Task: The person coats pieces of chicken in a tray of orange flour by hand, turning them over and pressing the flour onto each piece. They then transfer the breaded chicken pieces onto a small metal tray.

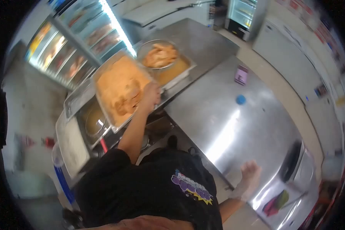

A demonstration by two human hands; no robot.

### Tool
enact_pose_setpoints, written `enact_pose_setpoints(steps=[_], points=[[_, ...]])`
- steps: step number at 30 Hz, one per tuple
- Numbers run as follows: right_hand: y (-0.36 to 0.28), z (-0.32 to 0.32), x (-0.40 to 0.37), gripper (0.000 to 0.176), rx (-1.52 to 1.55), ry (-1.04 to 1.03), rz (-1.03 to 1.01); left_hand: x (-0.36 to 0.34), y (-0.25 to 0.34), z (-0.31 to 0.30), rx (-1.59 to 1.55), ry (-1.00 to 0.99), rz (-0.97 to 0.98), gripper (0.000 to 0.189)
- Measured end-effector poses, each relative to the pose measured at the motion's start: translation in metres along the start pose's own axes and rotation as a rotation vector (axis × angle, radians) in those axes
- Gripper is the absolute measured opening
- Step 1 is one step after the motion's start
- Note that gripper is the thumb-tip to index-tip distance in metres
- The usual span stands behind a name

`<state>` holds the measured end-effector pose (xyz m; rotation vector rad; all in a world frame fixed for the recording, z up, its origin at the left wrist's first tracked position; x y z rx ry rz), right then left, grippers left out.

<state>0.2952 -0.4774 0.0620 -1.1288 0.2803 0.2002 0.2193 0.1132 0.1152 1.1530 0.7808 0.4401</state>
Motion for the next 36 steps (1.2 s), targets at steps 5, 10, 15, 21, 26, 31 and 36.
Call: enact_pose_setpoints(steps=[5,10,15,21,26,31,36], points=[[-0.016,0.056,0.0,0.059,-0.159,0.032,0.001,-0.002,0.006,-0.007,-0.238,-0.166,0.033,0.01],[-0.014,0.089,0.017,0.06,-0.212,-0.032,0.035,-0.034,0.024,-0.01,-0.62,-0.412,0.063,0.02],[-0.01,0.115,0.029,0.061,-0.292,-0.1,0.046,-0.069,0.045,-0.055,-0.438,-0.291,0.112,0.021],[0.008,0.113,0.045,0.059,-0.306,-0.085,0.069,-0.115,0.051,-0.155,0.268,0.165,0.019,0.026],[0.011,0.125,0.051,0.053,-0.319,-0.062,0.127,-0.117,0.049,-0.227,0.994,0.501,0.188,0.027],[0.011,0.147,0.054,0.056,-0.343,-0.077,0.111,-0.111,0.05,-0.234,1.218,0.586,0.204,0.024],[0.005,0.159,0.051,0.054,-0.368,-0.103,0.085,-0.104,0.04,-0.228,1.42,0.588,-0.021,0.027]])
Point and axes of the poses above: each hand's wrist, its own x-axis towards the middle knuckle, its own z-axis out of the palm, y = z × x, the point moved 6 cm from there along x, towards the middle knuckle, and after that the axes turned 5 degrees about -y, right-handed, at the moved point
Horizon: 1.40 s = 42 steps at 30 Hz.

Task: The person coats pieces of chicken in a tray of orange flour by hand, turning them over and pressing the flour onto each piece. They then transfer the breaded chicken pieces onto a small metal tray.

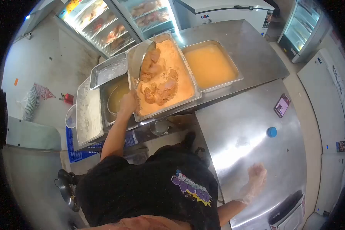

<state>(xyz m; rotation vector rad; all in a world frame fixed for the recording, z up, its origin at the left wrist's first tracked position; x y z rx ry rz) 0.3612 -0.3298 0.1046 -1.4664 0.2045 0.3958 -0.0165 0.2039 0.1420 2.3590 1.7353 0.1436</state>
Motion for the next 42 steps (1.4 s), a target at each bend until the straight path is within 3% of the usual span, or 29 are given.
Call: enact_pose_setpoints(steps=[7,10,12,14,15,17,18,21,23,27,29,31,34,35,37,38,42], points=[[0.001,-0.001,-0.004,0.053,-0.044,-0.017,0.003,-0.004,0.016,-0.037,0.144,0.042,-0.063,0.028],[-0.01,0.003,-0.015,0.053,-0.062,0.005,-0.015,0.0,0.033,-0.056,0.007,0.095,-0.071,0.027],[-0.004,-0.006,-0.014,0.053,-0.053,0.014,-0.005,0.004,0.052,-0.059,-0.369,0.282,0.132,0.027],[0.01,-0.023,-0.004,0.054,-0.031,0.007,0.004,0.001,0.089,-0.041,-0.853,0.223,0.063,0.024],[0.014,-0.03,-0.002,0.054,-0.014,-0.001,0.013,0.002,0.112,-0.025,-0.909,0.238,0.166,0.023],[0.014,-0.038,-0.008,0.052,0.002,0.004,-0.009,-0.007,0.166,-0.004,-1.154,0.111,0.124,0.022],[0.012,-0.042,-0.013,0.05,0.017,0.014,-0.023,-0.017,0.199,0.002,-1.334,-0.044,-0.025,0.022],[0.008,-0.067,-0.028,0.048,0.023,0.077,-0.066,-0.008,0.258,0.064,-1.274,-0.039,0.043,0.021],[0.008,-0.091,-0.038,0.047,0.006,0.113,-0.075,-0.012,0.29,0.091,-1.271,-0.214,-0.055,0.02],[0.014,-0.138,-0.06,0.046,0.025,0.168,-0.086,-0.021,0.336,0.136,-1.326,-0.351,-0.158,0.018],[0.013,-0.147,-0.068,0.046,0.02,0.163,-0.103,-0.012,0.344,0.167,-1.563,-0.321,-0.277,0.019],[0.009,-0.148,-0.071,0.046,0.005,0.142,-0.112,-0.003,0.351,0.185,-1.605,-0.378,-0.248,0.02],[-0.002,-0.122,-0.049,0.047,-0.098,-0.065,-0.066,0.017,0.35,0.211,-1.865,-0.477,-0.219,0.02],[-0.009,-0.107,-0.043,0.047,-0.109,-0.084,-0.066,0.019,0.344,0.208,-1.875,-0.456,-0.231,0.02],[-0.029,-0.052,-0.04,0.054,-0.202,-0.287,-0.097,0.007,0.339,0.198,-1.865,-0.689,-0.178,0.024],[-0.037,-0.027,-0.038,0.054,-0.228,-0.323,-0.089,-0.001,0.322,0.193,-1.887,-0.651,-0.21,0.024],[-0.052,0.093,-0.043,0.053,-0.298,-0.631,-0.124,-0.072,0.244,0.143,-1.472,-0.878,0.055,0.037]])
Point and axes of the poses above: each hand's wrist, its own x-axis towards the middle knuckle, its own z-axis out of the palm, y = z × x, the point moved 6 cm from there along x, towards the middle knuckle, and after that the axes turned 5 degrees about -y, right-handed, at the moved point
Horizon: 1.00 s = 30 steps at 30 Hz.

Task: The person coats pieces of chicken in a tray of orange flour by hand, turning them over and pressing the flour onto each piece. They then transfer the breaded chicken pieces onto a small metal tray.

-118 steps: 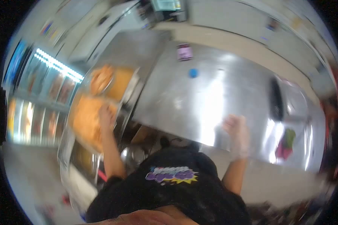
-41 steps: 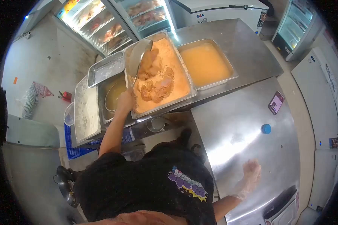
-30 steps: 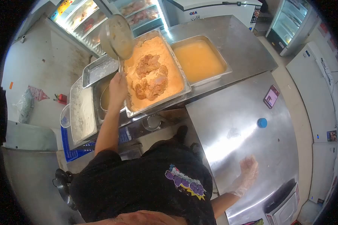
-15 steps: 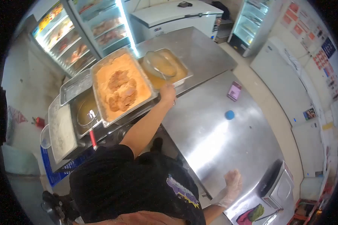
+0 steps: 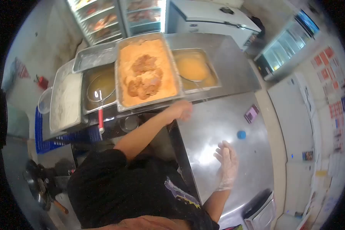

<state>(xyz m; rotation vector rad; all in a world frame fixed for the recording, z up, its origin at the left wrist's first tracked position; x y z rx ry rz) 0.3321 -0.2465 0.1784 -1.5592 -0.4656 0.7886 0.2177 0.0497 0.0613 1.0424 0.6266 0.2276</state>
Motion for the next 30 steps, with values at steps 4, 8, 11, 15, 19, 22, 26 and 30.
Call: enact_pose_setpoints(steps=[4,8,11,15,19,22,26,30], points=[[-0.026,0.113,0.052,0.057,-0.086,-0.326,-0.057,-0.137,-0.02,-0.064,0.075,-0.073,-0.123,0.04],[-0.064,0.25,0.101,0.066,-0.205,-0.634,-0.106,-0.215,-0.041,-0.147,-0.111,0.195,-0.081,0.04],[-0.094,0.357,0.145,0.071,-0.306,-0.831,-0.171,-0.232,-0.029,-0.183,-0.2,0.348,-0.046,0.037],[-0.077,0.478,0.259,0.07,-0.549,-0.929,-0.136,-0.22,-0.027,-0.207,-0.183,0.466,0.031,0.03],[-0.02,0.565,0.45,0.065,-0.936,-0.923,-0.359,-0.218,-0.015,-0.202,-0.263,0.469,0.0,0.018],[0.015,0.609,0.534,0.06,-1.147,-0.868,-0.273,-0.221,-0.006,-0.208,-0.096,0.516,0.068,0.017],[0.043,0.622,0.526,0.064,-0.625,-0.796,0.074,-0.225,-0.011,-0.208,-0.064,0.595,0.033,0.016],[0.074,0.645,0.525,0.06,-0.781,-0.935,0.167,-0.228,0.006,-0.204,-0.027,0.654,-0.058,0.016]])
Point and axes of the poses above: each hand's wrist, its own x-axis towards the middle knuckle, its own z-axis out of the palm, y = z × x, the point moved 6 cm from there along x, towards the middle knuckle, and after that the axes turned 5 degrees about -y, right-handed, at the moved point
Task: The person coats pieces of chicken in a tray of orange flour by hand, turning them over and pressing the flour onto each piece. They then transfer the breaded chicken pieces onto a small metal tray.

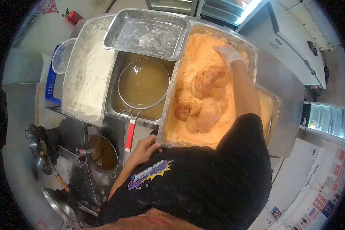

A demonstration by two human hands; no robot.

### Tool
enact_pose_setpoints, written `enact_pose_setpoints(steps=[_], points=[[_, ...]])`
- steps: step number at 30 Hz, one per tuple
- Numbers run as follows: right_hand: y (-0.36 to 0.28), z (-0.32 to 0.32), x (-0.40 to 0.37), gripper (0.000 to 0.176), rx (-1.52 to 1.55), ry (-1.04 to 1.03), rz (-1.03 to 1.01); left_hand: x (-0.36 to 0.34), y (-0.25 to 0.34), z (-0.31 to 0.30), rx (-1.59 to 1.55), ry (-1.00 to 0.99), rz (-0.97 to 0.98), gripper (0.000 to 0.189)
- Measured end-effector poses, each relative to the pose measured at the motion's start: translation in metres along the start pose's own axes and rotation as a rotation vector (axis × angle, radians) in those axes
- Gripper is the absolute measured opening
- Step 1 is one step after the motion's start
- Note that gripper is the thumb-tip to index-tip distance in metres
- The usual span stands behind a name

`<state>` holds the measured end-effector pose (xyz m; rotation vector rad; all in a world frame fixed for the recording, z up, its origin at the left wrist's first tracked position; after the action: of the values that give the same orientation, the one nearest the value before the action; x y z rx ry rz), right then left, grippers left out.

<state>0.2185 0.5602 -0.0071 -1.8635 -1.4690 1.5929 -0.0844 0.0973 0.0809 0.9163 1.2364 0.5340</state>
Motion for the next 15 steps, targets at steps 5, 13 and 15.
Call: enact_pose_setpoints(steps=[5,13,15], points=[[0.01,0.038,0.001,0.063,-0.602,-0.41,-0.219,0.001,0.008,-0.003,0.12,0.005,0.031,0.015],[0.032,0.091,-0.175,0.06,-1.125,-0.366,-0.368,0.005,-0.003,-0.006,0.112,-0.022,0.009,0.015],[0.015,0.115,-0.238,0.063,-1.129,-0.17,-0.43,0.006,0.0,-0.007,0.157,-0.011,0.045,0.015]])
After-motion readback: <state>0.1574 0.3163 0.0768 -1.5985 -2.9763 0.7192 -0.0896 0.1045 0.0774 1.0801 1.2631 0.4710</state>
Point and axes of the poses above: each hand's wrist, its own x-axis towards the middle knuckle, its own z-axis out of the palm, y = z × x, the point moved 6 cm from there along x, towards the middle knuckle, and after that the axes turned 5 degrees about -y, right-handed, at the moved point
